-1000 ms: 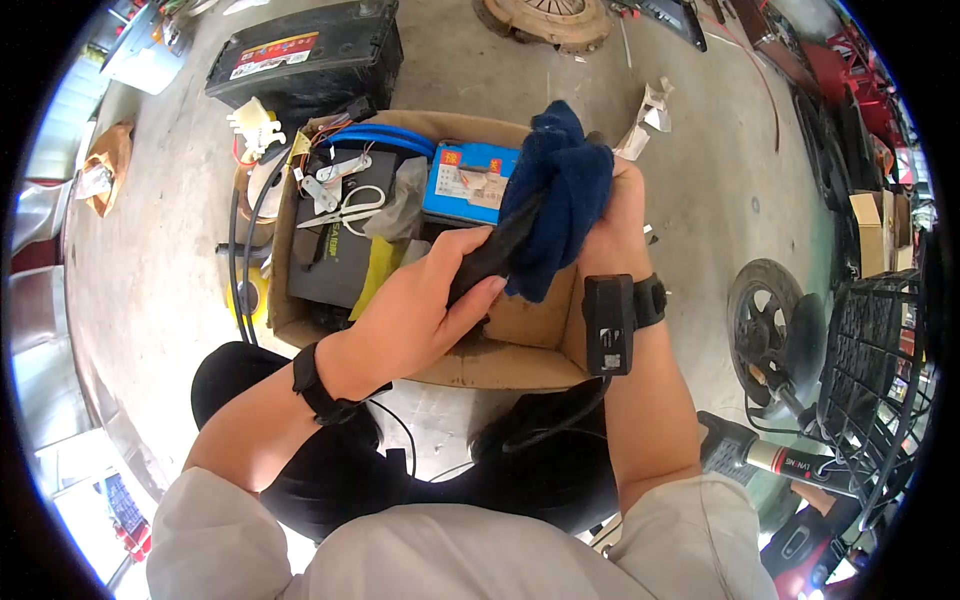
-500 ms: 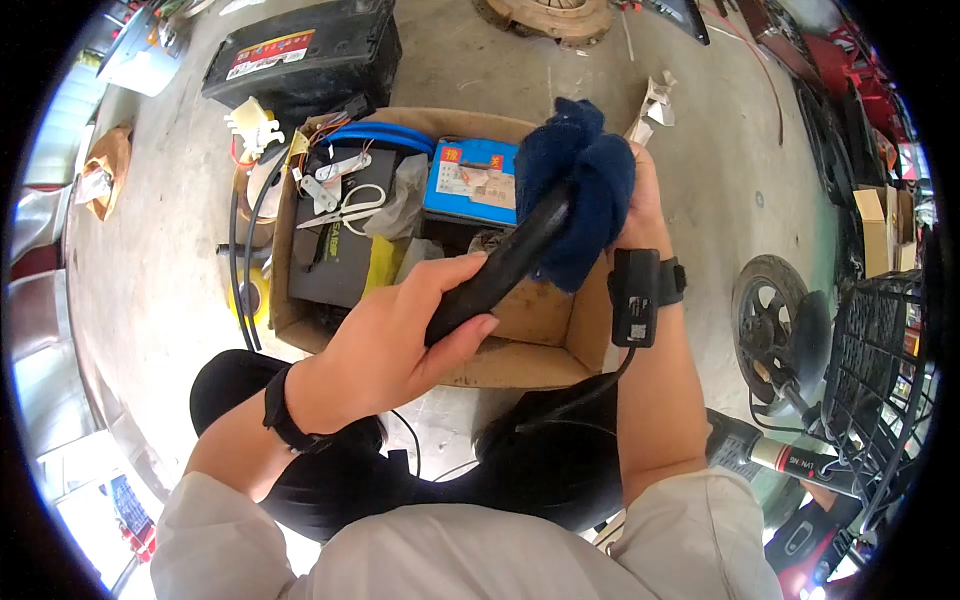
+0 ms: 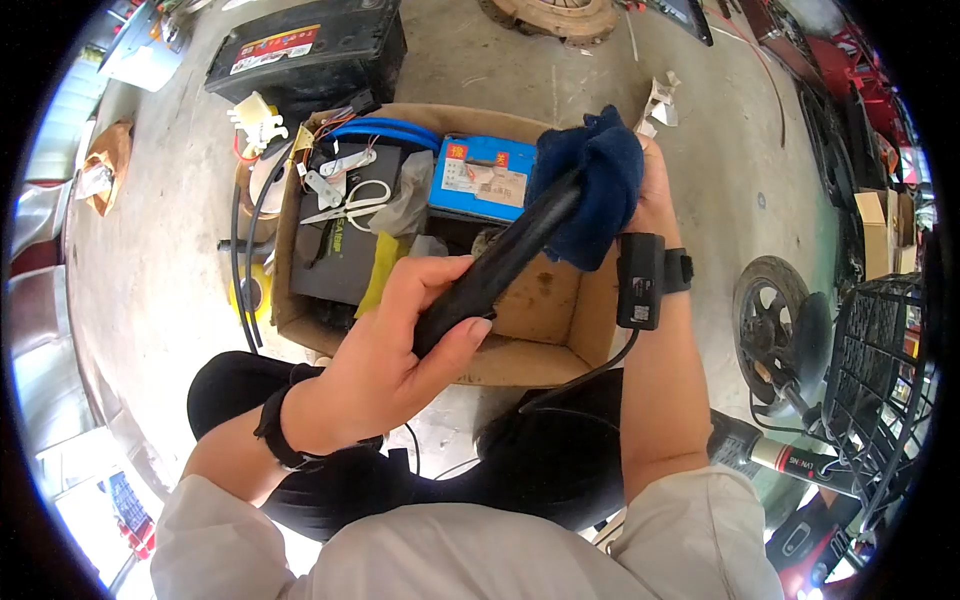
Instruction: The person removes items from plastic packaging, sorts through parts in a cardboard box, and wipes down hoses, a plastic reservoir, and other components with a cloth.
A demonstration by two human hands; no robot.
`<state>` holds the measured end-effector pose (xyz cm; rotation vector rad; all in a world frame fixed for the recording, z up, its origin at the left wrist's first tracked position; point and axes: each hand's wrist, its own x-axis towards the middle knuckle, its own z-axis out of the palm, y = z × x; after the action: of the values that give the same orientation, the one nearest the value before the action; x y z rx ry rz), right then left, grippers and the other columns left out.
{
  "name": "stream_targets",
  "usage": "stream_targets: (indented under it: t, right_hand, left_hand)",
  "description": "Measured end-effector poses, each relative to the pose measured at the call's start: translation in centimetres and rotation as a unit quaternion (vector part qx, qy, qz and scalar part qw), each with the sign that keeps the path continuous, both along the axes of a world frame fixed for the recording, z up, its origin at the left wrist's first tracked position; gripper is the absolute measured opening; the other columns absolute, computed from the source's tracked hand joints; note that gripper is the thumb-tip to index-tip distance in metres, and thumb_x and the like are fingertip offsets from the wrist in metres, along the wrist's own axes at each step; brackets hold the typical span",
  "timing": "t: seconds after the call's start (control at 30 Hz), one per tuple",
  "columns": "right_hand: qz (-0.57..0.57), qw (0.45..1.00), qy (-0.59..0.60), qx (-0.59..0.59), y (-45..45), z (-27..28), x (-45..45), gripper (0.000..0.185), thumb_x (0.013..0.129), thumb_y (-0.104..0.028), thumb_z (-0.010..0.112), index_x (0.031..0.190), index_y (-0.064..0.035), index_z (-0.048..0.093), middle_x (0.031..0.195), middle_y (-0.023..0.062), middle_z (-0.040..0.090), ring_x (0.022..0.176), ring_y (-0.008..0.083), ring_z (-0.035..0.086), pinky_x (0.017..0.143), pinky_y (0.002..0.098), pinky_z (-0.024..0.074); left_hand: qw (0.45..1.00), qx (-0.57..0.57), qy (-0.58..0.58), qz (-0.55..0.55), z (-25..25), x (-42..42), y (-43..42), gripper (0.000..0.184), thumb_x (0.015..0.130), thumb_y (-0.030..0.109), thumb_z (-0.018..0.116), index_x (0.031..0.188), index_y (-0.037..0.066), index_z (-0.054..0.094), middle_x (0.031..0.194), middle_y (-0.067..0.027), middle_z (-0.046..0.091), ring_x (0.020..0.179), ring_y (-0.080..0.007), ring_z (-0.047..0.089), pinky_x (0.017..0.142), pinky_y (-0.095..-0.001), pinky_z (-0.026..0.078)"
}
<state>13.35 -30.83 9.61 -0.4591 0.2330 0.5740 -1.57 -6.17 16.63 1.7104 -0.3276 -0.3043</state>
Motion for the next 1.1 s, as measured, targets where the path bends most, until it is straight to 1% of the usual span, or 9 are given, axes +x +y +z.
stream_targets:
  t: [0.13, 0.23, 0.37, 0.53, 0.67, 0.73, 0.83, 0.93, 1.1]
  right_hand:
    - [-0.064, 0.987, -0.066, -0.132, 0.4, 0.6, -0.7, 0.03, 0.086, -0.019, 0.048, 0.101, 0.0042, 0.06, 0.1, 0.018, 0.063, 0.089, 0.0296, 0.062, 0.085, 0.0404, 0.0503]
    - [-0.127, 0.988, -0.028, -0.089, 2.9, 0.9, -2.1, 0.036, 0.09, -0.027, 0.047, 0.105, 0.0029, 0.059, 0.105, 0.0171, 0.062, 0.095, 0.0296, 0.06, 0.088, 0.0396, 0.0487]
    - [-0.084, 0.976, -0.032, 0.199, 4.3, -0.3, -2.8, 0.043, 0.093, -0.037, 0.044, 0.11, 0.0003, 0.057, 0.113, 0.0178, 0.059, 0.105, 0.03, 0.056, 0.097, 0.0432, 0.042]
    - [-0.146, 0.988, -0.026, -0.031, 5.1, 1.6, -3.0, 0.043, 0.092, -0.038, 0.045, 0.111, -0.0011, 0.056, 0.11, 0.0163, 0.06, 0.103, 0.0289, 0.056, 0.094, 0.0434, 0.0434]
    - [-0.121, 0.978, -0.024, -0.17, 4.4, 1.1, -2.5, 0.037, 0.091, -0.037, 0.045, 0.099, -0.0027, 0.057, 0.094, 0.0125, 0.062, 0.083, 0.0268, 0.06, 0.079, 0.0392, 0.0493]
    - [-0.171, 0.978, -0.014, -0.12, 3.5, 0.7, -2.2, 0.036, 0.089, -0.035, 0.047, 0.097, -0.0019, 0.058, 0.09, 0.013, 0.063, 0.079, 0.0266, 0.061, 0.073, 0.038, 0.0503]
    - [-0.203, 0.973, -0.041, -0.098, 1.4, 0.3, -0.7, 0.037, 0.088, -0.035, 0.048, 0.096, -0.0022, 0.061, 0.094, 0.0138, 0.064, 0.082, 0.0273, 0.061, 0.077, 0.0383, 0.0503]
    - [-0.154, 0.966, -0.204, 0.043, -0.7, 1.5, -0.7, 0.037, 0.09, -0.033, 0.045, 0.103, -0.0024, 0.061, 0.106, 0.0143, 0.063, 0.096, 0.0289, 0.059, 0.09, 0.0417, 0.0459]
    - [-0.188, 0.959, -0.149, -0.148, 3.8, 1.1, -3.0, 0.04, 0.09, -0.032, 0.048, 0.115, -0.0008, 0.053, 0.11, 0.0105, 0.06, 0.1, 0.0259, 0.057, 0.089, 0.0399, 0.0455]
  left_hand:
    - [0.99, 0.077, -0.117, 0.025, 0.7, 0.1, 0.7, 0.043, 0.085, 0.004, 0.06, 0.12, -0.001, 0.037, 0.09, -0.0152, 0.059, 0.07, -0.0205, 0.06, 0.061, -0.029, 0.046]
    - [0.97, 0.138, -0.193, 0.05, -0.4, 0.7, 1.5, 0.045, 0.081, 0.005, 0.065, 0.118, -0.001, 0.04, 0.095, -0.0207, 0.059, 0.074, -0.0304, 0.062, 0.06, -0.0334, 0.048]
    - [0.922, 0.244, -0.3, 0.033, -2.1, 1.5, 2.0, 0.047, 0.077, 0.008, 0.068, 0.115, 0.0, 0.044, 0.093, -0.0184, 0.058, 0.071, -0.0338, 0.06, 0.058, -0.0355, 0.048]
    - [0.868, 0.396, -0.282, -0.105, -2.9, 2.2, 2.2, 0.044, 0.079, 0.017, 0.066, 0.115, 0.001, 0.046, 0.089, -0.0143, 0.057, 0.067, -0.0329, 0.058, 0.056, -0.0374, 0.047]
    - [0.916, 0.287, -0.248, -0.13, -2.3, 1.5, 1.8, 0.041, 0.082, 0.017, 0.064, 0.115, 0.001, 0.046, 0.091, -0.0133, 0.057, 0.067, -0.0302, 0.058, 0.058, -0.0352, 0.047]
    - [0.946, 0.235, -0.19, -0.121, -1.2, 1.6, 1.6, 0.041, 0.083, 0.013, 0.063, 0.117, 0.001, 0.044, 0.092, -0.0125, 0.057, 0.069, -0.0263, 0.059, 0.061, -0.0327, 0.048]
    - [0.992, -0.125, 0.011, -0.015, -2.0, 0.6, 1.0, 0.042, 0.085, 0.007, 0.061, 0.121, 0.0, 0.039, 0.096, -0.0134, 0.056, 0.08, -0.0214, 0.059, 0.069, -0.0307, 0.047]
    - [0.989, 0.019, -0.145, 0.013, -2.3, 1.0, 2.1, 0.045, 0.086, 0.002, 0.059, 0.124, 0.0, 0.034, 0.101, -0.0155, 0.055, 0.09, -0.0195, 0.057, 0.077, -0.0297, 0.044]
    - [0.971, 0.085, -0.199, 0.106, -3.7, 1.6, 2.1, 0.043, 0.088, 0.006, 0.057, 0.123, -0.004, 0.033, 0.106, -0.02, 0.053, 0.094, -0.0215, 0.057, 0.082, -0.0299, 0.044]
